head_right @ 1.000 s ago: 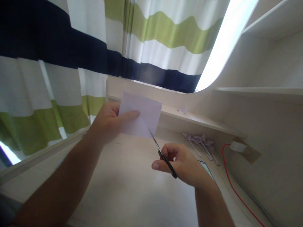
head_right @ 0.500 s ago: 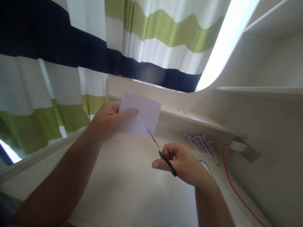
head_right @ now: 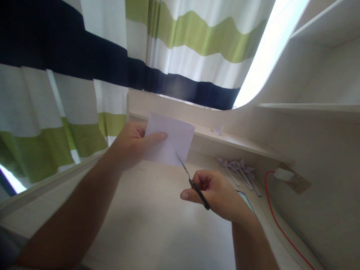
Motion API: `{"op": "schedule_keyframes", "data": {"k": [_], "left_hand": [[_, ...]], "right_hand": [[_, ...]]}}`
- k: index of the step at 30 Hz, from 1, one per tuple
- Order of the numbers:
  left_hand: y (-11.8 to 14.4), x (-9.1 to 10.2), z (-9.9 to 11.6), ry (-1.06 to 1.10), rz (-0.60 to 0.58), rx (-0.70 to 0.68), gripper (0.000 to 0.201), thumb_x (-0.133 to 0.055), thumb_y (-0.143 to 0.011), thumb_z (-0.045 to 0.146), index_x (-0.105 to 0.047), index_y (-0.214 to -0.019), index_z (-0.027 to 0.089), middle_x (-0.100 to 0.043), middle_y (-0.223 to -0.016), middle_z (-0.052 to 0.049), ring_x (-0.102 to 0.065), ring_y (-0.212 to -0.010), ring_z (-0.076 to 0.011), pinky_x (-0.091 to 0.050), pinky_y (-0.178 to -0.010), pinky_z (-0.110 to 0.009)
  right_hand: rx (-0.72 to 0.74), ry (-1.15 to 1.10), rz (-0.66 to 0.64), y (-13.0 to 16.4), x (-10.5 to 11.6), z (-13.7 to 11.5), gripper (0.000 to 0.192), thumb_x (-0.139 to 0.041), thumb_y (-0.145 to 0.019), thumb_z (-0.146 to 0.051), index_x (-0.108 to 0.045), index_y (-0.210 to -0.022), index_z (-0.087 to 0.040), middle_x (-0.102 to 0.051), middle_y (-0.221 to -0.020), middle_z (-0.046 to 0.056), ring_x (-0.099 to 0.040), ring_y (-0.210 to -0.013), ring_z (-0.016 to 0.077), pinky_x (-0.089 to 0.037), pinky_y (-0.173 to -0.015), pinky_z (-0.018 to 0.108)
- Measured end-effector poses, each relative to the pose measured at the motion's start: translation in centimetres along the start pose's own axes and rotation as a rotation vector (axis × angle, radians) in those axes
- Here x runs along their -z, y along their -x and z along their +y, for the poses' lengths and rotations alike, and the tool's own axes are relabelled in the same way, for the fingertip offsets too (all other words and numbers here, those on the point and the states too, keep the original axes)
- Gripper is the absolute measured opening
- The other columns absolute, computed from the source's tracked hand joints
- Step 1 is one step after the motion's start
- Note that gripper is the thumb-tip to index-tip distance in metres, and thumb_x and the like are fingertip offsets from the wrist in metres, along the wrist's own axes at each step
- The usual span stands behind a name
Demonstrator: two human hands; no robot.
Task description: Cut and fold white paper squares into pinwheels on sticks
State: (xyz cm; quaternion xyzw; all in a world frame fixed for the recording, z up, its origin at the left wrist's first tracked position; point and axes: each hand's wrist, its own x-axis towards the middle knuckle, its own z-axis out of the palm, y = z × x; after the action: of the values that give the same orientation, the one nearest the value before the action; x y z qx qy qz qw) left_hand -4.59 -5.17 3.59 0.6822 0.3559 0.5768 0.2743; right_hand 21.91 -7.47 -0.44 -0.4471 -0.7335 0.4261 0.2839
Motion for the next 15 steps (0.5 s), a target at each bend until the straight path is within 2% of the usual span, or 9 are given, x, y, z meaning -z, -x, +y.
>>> {"op": "schedule_keyframes", "data": {"k": [6,15], "left_hand": [[0.03,-0.16,0.13,-0.023,-0.015,-0.008,0.029,-0.069,-0.088,0.04,-0.076,-0.074,0.015,-0.071,-0.067,-0.001,-0.061,-0.057,-0.0135,-0.039,-0.045,-0.022],[0.01,-0.25,0.13,-0.055,-0.037,-0.008,0.03,-0.069,-0.088,0.04,-0.075,-0.073,0.015,-0.071,-0.067,-0.002,-0.06,-0.056,-0.0138,-0.037,-0.045,-0.022]], "right_hand": [[-0.014,-0.02,-0.01,0.12,-0.2,-0.19,0.05,-0.093,-0.072,-0.046,-0.05,-0.068,-0.02,-0.039,-0.063,-0.006,-0.032,-0.059,0.01,-0.02,-0.054,0.028],[-0.023,-0.004,-0.016,0.14,-0.21,-0.47,0.053,-0.094,-0.07,-0.051,-0.05,-0.067,-0.021,-0.04,-0.062,-0.006,-0.033,-0.059,0.0104,-0.021,-0.054,0.028]]}}
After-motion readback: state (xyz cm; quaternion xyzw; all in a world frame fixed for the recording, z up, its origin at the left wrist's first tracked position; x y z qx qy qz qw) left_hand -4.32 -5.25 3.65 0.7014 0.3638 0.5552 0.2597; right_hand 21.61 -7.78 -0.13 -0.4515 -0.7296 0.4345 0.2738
